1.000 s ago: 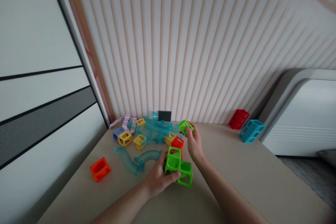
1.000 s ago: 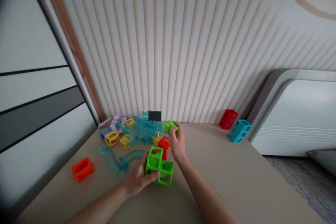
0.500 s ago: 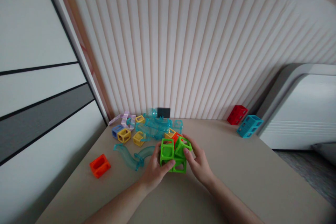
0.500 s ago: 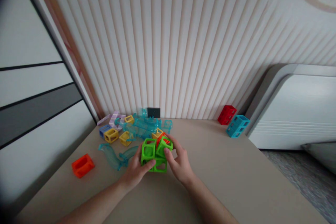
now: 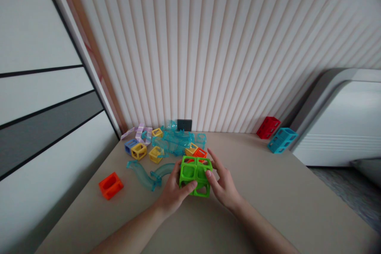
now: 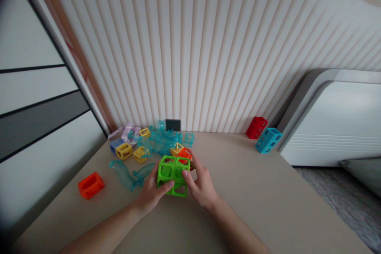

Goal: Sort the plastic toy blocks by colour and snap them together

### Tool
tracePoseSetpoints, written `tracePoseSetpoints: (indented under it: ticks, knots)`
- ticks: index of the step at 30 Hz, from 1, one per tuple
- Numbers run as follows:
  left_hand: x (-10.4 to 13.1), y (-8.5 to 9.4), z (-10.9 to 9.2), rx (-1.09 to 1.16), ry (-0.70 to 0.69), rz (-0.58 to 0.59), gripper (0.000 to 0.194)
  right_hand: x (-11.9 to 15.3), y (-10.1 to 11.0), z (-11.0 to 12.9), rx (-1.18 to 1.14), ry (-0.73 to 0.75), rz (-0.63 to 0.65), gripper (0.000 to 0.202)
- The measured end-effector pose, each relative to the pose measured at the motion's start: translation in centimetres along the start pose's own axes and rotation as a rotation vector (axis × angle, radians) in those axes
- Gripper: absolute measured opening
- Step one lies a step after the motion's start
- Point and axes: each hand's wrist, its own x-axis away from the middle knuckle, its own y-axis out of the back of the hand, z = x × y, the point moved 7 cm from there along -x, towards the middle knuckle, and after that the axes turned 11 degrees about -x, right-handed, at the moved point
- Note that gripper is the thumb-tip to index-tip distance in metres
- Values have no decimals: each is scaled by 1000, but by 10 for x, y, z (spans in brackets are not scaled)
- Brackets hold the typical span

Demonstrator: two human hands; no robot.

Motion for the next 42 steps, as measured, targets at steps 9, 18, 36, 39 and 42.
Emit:
tracePoseSetpoints:
  ticks: [9,18,36,39,42]
  knots:
    - [1,20,0,-79,2,-291,69,-2,-15,3,-109,-1,-14,63]
    - [2,29,-9,-86,107,-173,57,-1,-34,-5,-566,-241,59,42]
    - [3,24,-15,6,74,-232,47,-2,-33,2,-583,-222,76,41]
    - [2,23,-12,38,91,-230,46,-3,-32,3,-550,-212,89,42]
    - [2,22,-8,62,118,-218,48,-2,-33,3,-573,-234,80,44]
